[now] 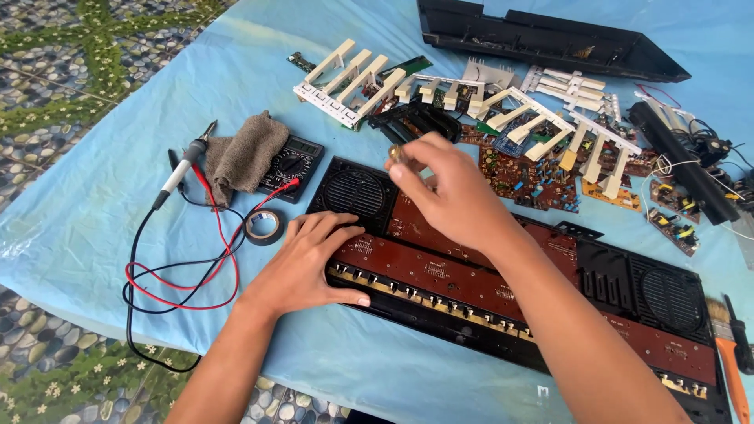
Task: The person uses a screwdriver to remove screws from the back panel of a disassembled electronic keyboard. They then use a brush to clean dust from the internal components and the speaker grille area.
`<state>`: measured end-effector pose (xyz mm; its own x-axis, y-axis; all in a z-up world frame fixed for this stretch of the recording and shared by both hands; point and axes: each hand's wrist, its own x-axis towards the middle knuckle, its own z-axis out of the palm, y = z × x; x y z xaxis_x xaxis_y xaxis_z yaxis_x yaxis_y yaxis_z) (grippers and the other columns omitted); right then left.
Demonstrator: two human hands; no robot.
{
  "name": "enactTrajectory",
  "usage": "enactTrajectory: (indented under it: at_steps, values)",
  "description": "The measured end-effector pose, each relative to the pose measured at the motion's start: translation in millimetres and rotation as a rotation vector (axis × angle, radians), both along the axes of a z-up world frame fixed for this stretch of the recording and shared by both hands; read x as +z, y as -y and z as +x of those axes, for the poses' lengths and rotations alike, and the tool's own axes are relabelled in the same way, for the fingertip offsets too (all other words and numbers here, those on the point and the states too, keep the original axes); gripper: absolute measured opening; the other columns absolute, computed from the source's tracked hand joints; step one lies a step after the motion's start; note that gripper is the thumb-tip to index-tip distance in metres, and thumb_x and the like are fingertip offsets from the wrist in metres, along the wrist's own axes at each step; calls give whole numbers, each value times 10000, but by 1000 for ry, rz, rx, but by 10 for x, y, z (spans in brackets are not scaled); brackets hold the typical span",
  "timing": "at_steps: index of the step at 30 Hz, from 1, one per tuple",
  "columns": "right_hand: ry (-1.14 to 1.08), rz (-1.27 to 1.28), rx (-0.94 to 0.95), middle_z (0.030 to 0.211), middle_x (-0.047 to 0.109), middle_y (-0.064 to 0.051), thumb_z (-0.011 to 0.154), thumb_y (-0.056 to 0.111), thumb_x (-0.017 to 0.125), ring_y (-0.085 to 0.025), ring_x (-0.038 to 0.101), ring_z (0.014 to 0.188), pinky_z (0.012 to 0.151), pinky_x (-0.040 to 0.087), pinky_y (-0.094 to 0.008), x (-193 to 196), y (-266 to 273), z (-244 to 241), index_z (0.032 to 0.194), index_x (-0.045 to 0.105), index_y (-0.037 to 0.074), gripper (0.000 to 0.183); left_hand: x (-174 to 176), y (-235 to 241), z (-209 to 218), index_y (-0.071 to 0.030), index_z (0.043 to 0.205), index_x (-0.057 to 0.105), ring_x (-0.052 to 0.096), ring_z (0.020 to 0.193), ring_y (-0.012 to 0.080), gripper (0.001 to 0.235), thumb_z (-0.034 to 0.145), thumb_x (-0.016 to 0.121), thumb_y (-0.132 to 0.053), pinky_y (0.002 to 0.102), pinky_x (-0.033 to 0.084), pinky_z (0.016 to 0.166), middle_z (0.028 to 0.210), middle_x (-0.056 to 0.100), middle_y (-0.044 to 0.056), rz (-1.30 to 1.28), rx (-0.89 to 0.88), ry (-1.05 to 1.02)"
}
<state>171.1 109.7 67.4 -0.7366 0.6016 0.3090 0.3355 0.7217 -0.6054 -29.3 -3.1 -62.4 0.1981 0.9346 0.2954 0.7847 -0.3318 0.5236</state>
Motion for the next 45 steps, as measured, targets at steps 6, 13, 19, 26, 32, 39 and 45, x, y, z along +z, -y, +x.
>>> enactTrajectory:
  at_steps: [6, 13, 19, 26, 32, 39, 45]
  values:
    - [-165, 24, -30, 916, 677, -153, 930, -8, 691, -293, 740, 842, 733, 678, -422, -175, 195, 122, 1115, 731, -7, 189, -73, -28, 36, -148, 1276, 685, 563, 1268, 282, 837, 653, 879, -672, 518, 343, 1086, 1305, 651, 49, 55, -30, 9]
    - [-217, -67, -47, 975, 733, -180, 950, -15, 647, -284, 784, 859, 722, 683, -391, -466, 183, 217, 1179, 678, -5, 231, -41, -27, 13, -141, 1251, 708, 584, 1253, 286, 787, 653, 904, -614, 519, 344, 1092, 1293, 684, 51, 52, -36, 41]
    - [-168, -111, -58, 958, 719, -208, 956, -5, 631, -300, 779, 866, 742, 679, -419, -482, 140, 224, 1188, 672, -17, 236, -37, -29, 17, -138, 1242, 717, 591, 1247, 283, 783, 642, 913, -601, 519, 349, 1090, 1293, 696, 49, 55, -36, 58]
    - [-115, -111, 14, 1022, 700, -239, 972, -14, 581, -366, 762, 953, 794, 663, -481, -384, 158, 199, 1241, 629, -33, 274, -38, -27, 22, -159, 1251, 717, 585, 1243, 265, 787, 639, 910, -614, 504, 349, 1088, 1288, 697, 28, 50, -31, 66]
    - [-85, -109, 42, 1025, 688, -235, 982, -7, 571, -351, 751, 962, 801, 657, -476, -382, 123, 162, 1257, 605, -26, 277, -25, -26, 19, -158, 1253, 717, 584, 1242, 268, 788, 639, 911, -614, 512, 355, 1081, 1289, 699, 28, 44, -29, 72]
    - [-79, -126, 29, 1008, 682, -225, 979, -12, 558, -323, 751, 936, 798, 660, -457, -335, 133, 144, 1245, 604, -42, 271, -33, -31, 23, -175, 1260, 711, 578, 1246, 259, 799, 632, 904, -629, 509, 358, 1081, 1290, 694, 11, 38, -31, 68]
    - [-72, -147, 63, 1021, 678, -204, 985, -8, 546, -320, 741, 970, 820, 656, -465, -341, 95, 154, 1261, 606, -20, 283, -43, -35, 22, -169, 1257, 712, 579, 1240, 261, 801, 631, 907, -629, 508, 360, 1074, 1288, 697, 14, 46, -29, 72]
